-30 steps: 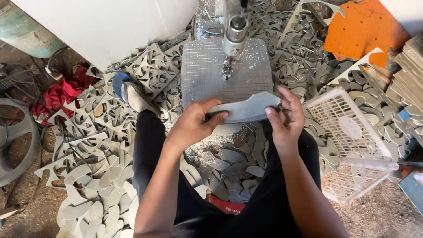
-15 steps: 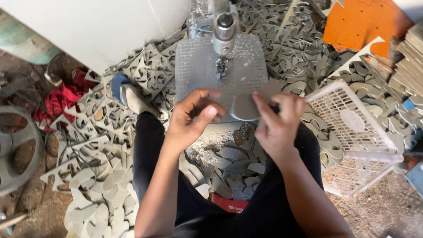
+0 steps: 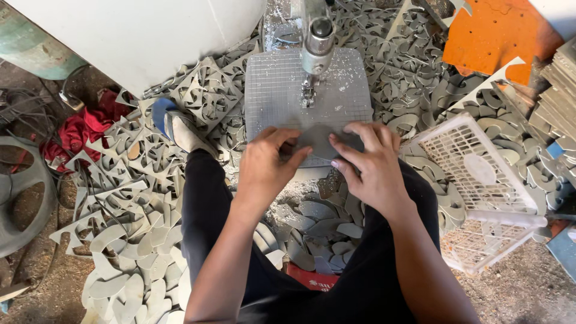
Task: The person repeatedly places gray rubber pieces under a vertical cutting machine and guides them through to trim edges. The person handles each piece one at a time, aligns it on the grid, and removes it after cutting.
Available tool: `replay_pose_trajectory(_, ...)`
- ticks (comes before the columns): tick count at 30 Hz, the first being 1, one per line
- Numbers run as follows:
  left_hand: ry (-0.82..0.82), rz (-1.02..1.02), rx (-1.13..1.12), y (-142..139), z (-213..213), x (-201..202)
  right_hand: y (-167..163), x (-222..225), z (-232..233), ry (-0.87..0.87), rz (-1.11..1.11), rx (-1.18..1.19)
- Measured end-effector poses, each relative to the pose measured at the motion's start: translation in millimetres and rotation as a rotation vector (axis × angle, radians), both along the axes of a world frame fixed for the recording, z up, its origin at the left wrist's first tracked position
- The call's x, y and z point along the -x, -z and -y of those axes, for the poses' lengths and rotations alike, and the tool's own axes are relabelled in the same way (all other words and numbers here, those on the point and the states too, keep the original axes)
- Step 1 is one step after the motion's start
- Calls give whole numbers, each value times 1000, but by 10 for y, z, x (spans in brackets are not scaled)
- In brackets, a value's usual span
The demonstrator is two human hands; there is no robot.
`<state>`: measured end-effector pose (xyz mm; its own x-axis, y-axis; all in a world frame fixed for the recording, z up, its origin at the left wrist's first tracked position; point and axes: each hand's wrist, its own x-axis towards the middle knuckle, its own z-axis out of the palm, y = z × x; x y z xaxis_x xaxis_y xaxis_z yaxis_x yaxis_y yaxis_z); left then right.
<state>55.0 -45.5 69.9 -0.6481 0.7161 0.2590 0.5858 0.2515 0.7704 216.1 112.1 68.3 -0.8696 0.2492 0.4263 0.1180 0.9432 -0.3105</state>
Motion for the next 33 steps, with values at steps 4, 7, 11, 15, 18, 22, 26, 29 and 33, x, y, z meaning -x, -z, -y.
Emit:
replay_pose_trajectory(4, -98, -137, 70, -11, -80, -80, 1, 70, -98, -28, 20, 35)
replay_pose_trajectory(7, -137, -250, 106, -23, -106, -67, -1, 148, -189, -55, 33, 36)
replay_pose_trajectory(11, -124, -260, 71, -51, -118, -37, 1, 278, -239, -87, 39, 34)
replay_pose_trajectory(15, -120, -310, 41, -57, -136, -30, 5, 274, -272, -101, 20, 34)
replay_pose_trajectory(18, -110, -291, 65, -35, -142, -38, 32, 180, -323, -81, -20, 27)
replay_pose_trajectory(22, -128, -347, 35, -9, -160, -25, 123, 133, -347, -50, -54, 99)
replay_pose_trajectory(26, -127, -317, 73, -15, -187, -9, 180, 152, -352, -39, -46, 74)
replay_pose_trajectory(29, -128, -331, 63, -22, -190, -15, 191, 165, -364, -45, -70, 66)
replay_pose_trajectory(33, -121, -326, 74, -11, -174, -12, 213, 155, -360, -40, -66, 67)
